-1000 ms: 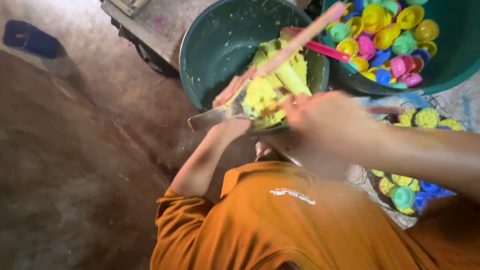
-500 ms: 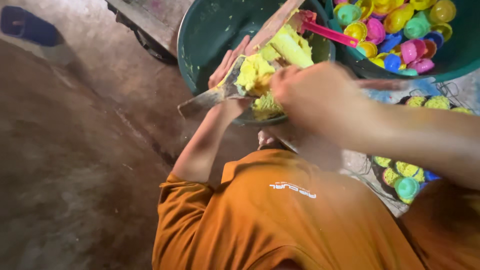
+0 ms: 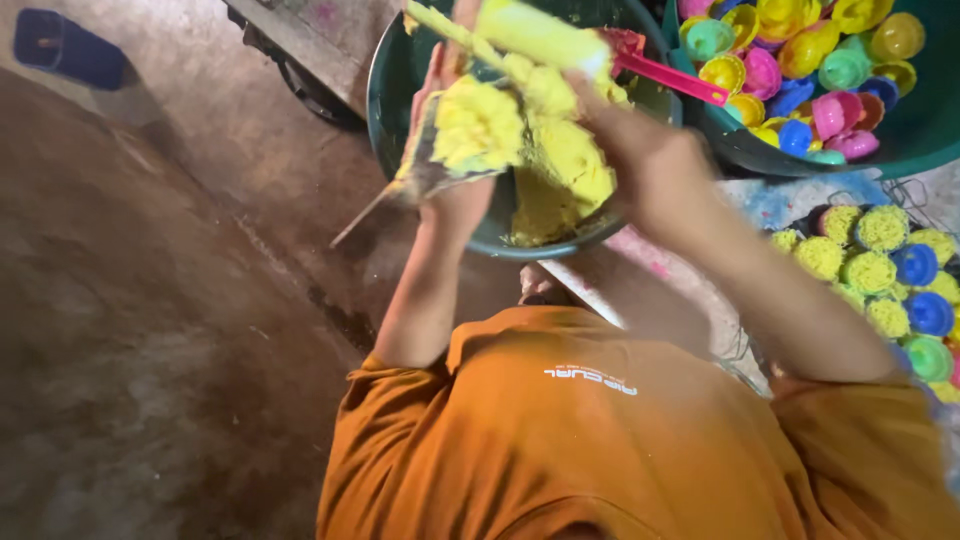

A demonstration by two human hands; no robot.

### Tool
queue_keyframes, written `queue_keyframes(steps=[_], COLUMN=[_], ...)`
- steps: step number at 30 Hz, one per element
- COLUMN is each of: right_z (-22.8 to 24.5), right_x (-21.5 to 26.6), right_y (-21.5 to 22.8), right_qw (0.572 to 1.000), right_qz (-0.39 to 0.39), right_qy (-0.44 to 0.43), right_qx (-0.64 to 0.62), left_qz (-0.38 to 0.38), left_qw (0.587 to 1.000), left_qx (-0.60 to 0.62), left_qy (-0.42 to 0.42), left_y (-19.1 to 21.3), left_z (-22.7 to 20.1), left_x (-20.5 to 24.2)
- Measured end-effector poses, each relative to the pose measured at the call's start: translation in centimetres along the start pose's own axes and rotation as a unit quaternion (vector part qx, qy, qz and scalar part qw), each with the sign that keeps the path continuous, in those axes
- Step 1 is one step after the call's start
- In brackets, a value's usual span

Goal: The person scoops yellow paste from a bucket using a wooden mold and presses it into small colorful plastic molds arranged in a basket. They repeat this process to fill multiple molds.

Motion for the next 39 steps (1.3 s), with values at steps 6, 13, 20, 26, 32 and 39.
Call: queue_keyframes(steps=[6, 13, 20, 26, 32, 39], right_z=[-3.0, -5.5, -6.0, -5.7, -6.5, -11.5], right_x=[4.0, 2.6, 3.8, 3.0, 3.9, 4.5], right_y=[-7.5, -3.8, -7.5, -6.5, -6.4, -0.7], right_qw=[0.945, 0.961, 0.979, 0.980, 0.981, 0.996], right_qz=[0.114, 0.031, 0.052, -0.026, 0.029, 0.059], right_qy=[-0.217, -0.200, -0.090, -0.120, -0.138, -0.058], right_qx=[-0.219, -0.187, -0.175, -0.155, -0.132, -0.029], left_qz=[0.057, 0.106, 0.105, 0.034, -0.066, 0.041], left_qw=[0.974, 0.982, 0.986, 0.837, 0.862, 0.800], left_qx=[-0.215, 0.138, -0.115, 0.511, 0.439, 0.554], left_qy=[-0.049, 0.078, 0.053, 0.193, 0.244, 0.228], left_y=[2.2, -2.0, -1.7, -5.0, -3.0, -2.8], left_z=[-0.4, -1.3, 2.8, 4.5, 5.5, -1.5], left_x=[-2.8, -2.3, -2.2, 0.6, -1.2, 0.5])
Point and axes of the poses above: each hand's wrist, its own x-axis away from the middle knuckle, its own y-axis out of the back of the hand, z = x × y, the point moved 1 cm from there along -x, towards the middle knuckle, and after that the axes turned 11 degrees about z, right-handed, at the moved point
